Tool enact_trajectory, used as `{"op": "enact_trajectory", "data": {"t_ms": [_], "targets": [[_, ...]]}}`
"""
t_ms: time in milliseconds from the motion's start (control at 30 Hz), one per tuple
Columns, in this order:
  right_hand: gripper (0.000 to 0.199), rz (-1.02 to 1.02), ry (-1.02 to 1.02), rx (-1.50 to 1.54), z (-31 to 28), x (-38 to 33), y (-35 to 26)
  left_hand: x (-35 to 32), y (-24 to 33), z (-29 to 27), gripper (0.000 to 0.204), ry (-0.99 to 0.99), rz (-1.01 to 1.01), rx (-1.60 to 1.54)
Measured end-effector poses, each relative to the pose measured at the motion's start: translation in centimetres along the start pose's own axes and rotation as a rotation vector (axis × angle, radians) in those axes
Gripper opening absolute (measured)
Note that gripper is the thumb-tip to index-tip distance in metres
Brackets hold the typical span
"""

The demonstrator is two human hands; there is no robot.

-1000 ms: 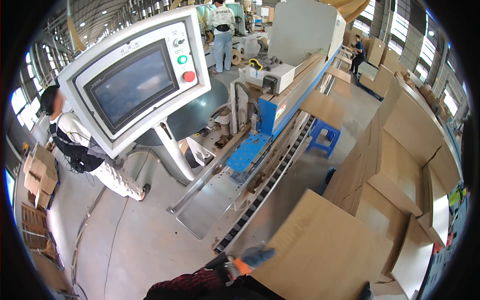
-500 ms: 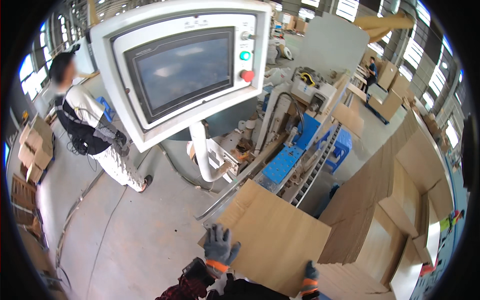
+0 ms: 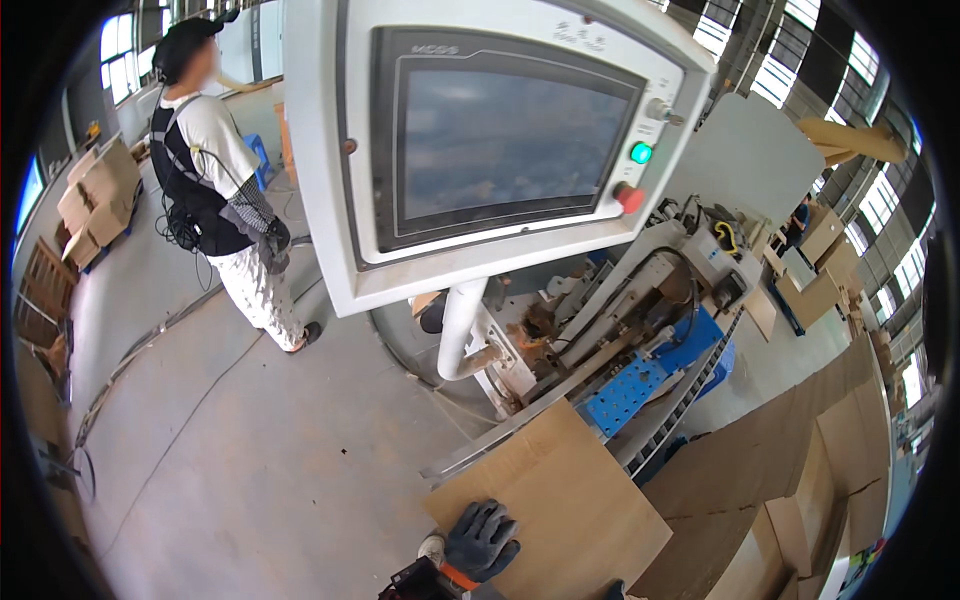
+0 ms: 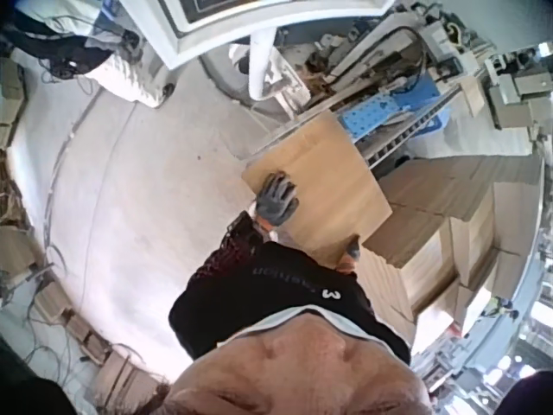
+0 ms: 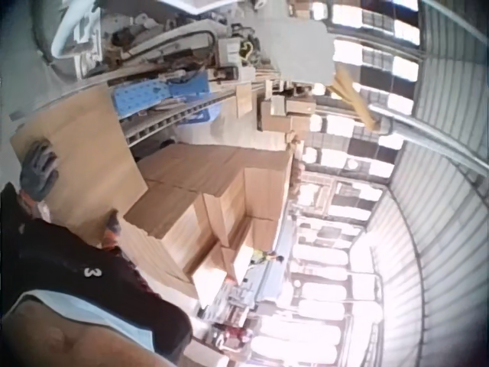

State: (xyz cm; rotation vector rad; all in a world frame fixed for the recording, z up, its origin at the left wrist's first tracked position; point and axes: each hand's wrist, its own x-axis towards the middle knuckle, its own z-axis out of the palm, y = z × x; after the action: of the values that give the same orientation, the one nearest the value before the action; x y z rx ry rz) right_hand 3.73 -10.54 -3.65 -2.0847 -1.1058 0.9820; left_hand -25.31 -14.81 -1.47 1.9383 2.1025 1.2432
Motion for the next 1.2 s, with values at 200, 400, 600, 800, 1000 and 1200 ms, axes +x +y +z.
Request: {"op": "enact_trajectory", "data": {"t_ms": [200,400,600,800,1000,1200], "targets": [[0.043,0.133,-0.091,0.311,-2.2,-1.9,-1.2,-1.3,-2.6,-1.2,0.049,0.336,-0.624,-0.070],[0.048,0.166,0.219,-0.211,-6.7,1.2,1.5,-5.1,-5.2,3.3,0.056,0.574,-1.028,-1.067],[0.023,-0.547,0.462,-0.748,-15.9,3.1,13.4,-3.8,2.1,1.7,0.043,0.301,-1.059,-0.985],[0.019,-0.489,0.589,-0.790,-26.8,3.9,15.6,-1.4,11.2,5.8,0.031,-0.047,-0.937,-1.234],[0.044,-0.154,0.666,-0.516,-38.6,7.5,14.6,2.2,23.1,7.5,0.024,-0.418,-0.748,-1.527],[0.046,-0.061,0.751,-0.773,-35.6,10.2,11.5,-1.3,25.0,14.9,0.022,-1.261,-0.124,-1.113]]}}
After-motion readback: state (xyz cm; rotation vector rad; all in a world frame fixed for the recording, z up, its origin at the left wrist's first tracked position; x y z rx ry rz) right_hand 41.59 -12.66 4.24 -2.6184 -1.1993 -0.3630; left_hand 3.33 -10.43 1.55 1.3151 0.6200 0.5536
